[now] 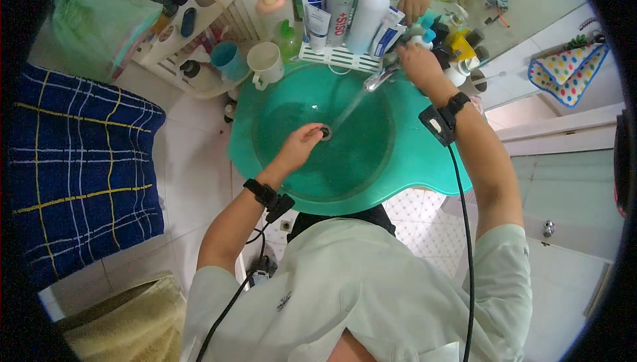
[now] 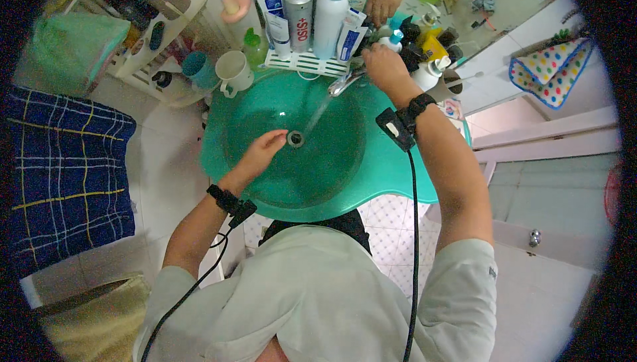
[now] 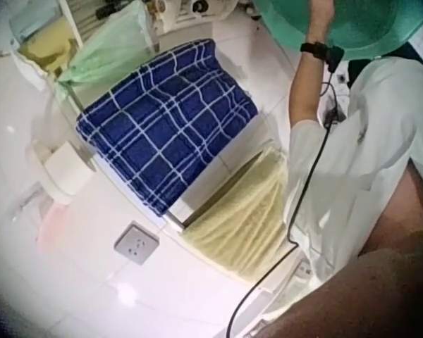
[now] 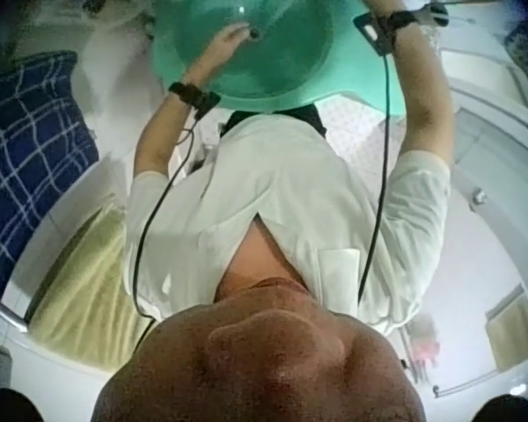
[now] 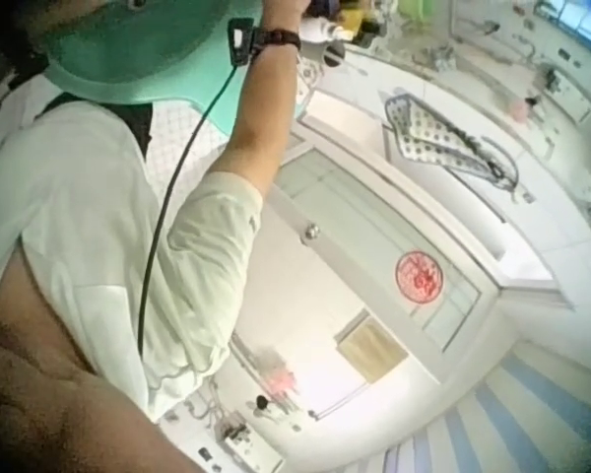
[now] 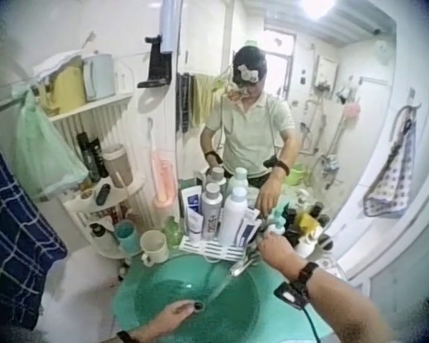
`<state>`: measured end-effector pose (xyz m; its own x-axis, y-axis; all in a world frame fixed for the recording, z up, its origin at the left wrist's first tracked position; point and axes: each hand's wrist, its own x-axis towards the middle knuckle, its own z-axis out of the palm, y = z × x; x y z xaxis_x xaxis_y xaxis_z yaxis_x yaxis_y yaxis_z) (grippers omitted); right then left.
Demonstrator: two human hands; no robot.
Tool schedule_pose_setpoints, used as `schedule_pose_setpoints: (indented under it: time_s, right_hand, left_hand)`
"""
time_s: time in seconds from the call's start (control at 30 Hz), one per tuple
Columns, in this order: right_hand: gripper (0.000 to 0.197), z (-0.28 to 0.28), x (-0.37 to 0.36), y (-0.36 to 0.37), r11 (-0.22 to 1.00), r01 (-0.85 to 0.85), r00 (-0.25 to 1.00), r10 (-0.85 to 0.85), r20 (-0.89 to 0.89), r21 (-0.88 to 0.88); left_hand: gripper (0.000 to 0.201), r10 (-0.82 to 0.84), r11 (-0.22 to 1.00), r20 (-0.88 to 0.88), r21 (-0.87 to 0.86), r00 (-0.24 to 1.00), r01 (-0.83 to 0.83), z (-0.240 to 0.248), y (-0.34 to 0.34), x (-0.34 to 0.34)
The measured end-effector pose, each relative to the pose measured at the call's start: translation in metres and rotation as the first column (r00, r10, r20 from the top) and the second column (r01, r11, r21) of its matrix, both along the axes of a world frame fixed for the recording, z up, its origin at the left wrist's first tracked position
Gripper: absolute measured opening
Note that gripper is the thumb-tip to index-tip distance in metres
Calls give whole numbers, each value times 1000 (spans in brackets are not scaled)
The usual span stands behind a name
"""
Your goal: Cleaning a small handheld object or tool in a bathroom sink using soap and water.
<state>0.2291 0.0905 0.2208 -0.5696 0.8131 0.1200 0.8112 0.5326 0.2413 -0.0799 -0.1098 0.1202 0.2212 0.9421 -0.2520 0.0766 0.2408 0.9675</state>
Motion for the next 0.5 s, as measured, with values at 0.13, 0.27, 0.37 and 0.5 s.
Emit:
schedule_pose_setpoints:
  time_s: [0.13,0.27,0.37,0.5]
  right_hand:
    - [16,0,-5,11,998,-59,997,60,40,-33]
    - [15,-19,2,15,998,-44,999,44,-1,51]
    - [17,-18,-1,5,996,52,996,-47,-74,69]
    - [20,19,-20,-32,983,185,972,-183,-150,-1]
  left_hand:
    - [40,26,999,-24,-37,999,-27,-9,-8,-9]
    - [41,-5,998,-21,-67,1000,3,-13,-3,-7]
    - [44,1,993,1,-121,1000,-1,-3,3,-1]
    - [46,131,987,81,-108,988,-122,-2,3,4]
